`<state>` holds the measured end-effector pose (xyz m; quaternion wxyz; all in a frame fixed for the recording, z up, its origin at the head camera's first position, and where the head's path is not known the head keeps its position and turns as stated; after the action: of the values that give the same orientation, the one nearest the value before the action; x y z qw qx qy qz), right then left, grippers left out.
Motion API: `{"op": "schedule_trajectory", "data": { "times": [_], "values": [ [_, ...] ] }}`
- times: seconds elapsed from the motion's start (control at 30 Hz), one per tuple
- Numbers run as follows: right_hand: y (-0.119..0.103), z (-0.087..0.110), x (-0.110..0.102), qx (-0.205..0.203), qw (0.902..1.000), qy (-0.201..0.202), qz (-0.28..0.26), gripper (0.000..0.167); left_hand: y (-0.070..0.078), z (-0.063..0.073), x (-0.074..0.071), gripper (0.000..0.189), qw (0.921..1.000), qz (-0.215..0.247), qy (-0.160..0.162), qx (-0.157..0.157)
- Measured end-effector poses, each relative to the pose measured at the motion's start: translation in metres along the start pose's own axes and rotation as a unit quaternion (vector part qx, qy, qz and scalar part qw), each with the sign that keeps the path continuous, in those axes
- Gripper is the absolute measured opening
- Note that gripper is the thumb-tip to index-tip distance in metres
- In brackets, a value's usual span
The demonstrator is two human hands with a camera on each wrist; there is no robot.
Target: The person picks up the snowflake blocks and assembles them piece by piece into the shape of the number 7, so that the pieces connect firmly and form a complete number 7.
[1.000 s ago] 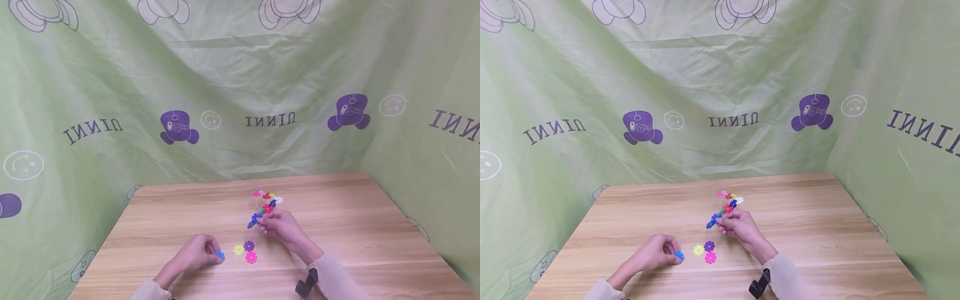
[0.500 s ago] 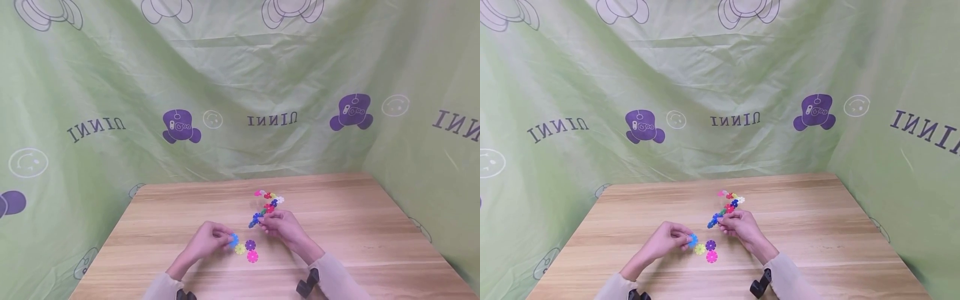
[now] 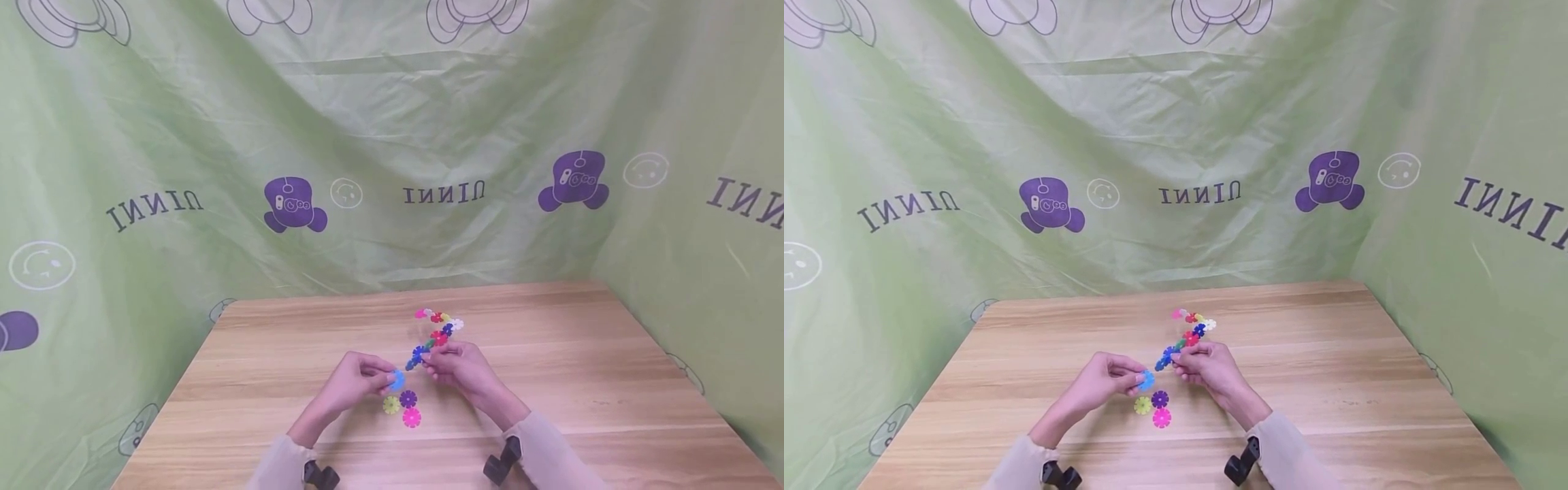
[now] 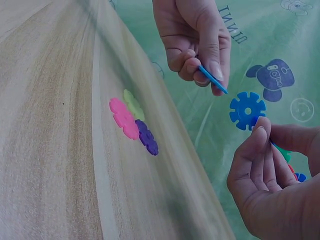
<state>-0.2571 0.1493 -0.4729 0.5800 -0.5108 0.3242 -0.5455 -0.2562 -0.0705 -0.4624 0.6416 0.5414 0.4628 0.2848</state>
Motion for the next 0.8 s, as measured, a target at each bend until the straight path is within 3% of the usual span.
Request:
{"op": "schedule_trajectory", "data": {
  "times": [0.8],
  "values": [
    [-0.0008, 0.0004, -0.0001, -0.003, 1.0000, -0.002, 0.001, 0.012, 0.0039, -0.0063, 0.0103, 0.025, 0.9998, 0.015, -0.010, 0.002]
  ]
}}
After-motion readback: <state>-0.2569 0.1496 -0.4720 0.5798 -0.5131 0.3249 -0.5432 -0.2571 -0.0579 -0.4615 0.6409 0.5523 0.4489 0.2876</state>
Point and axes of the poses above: each hand's wrist, its own z-axis away from the middle knuckle, its own x-axis out of the palm, y = z × x, the point moved 6 cm from there along -z, towards the middle knuckle, and after that the axes turned 6 degrees about x, right-handed, at the moved point
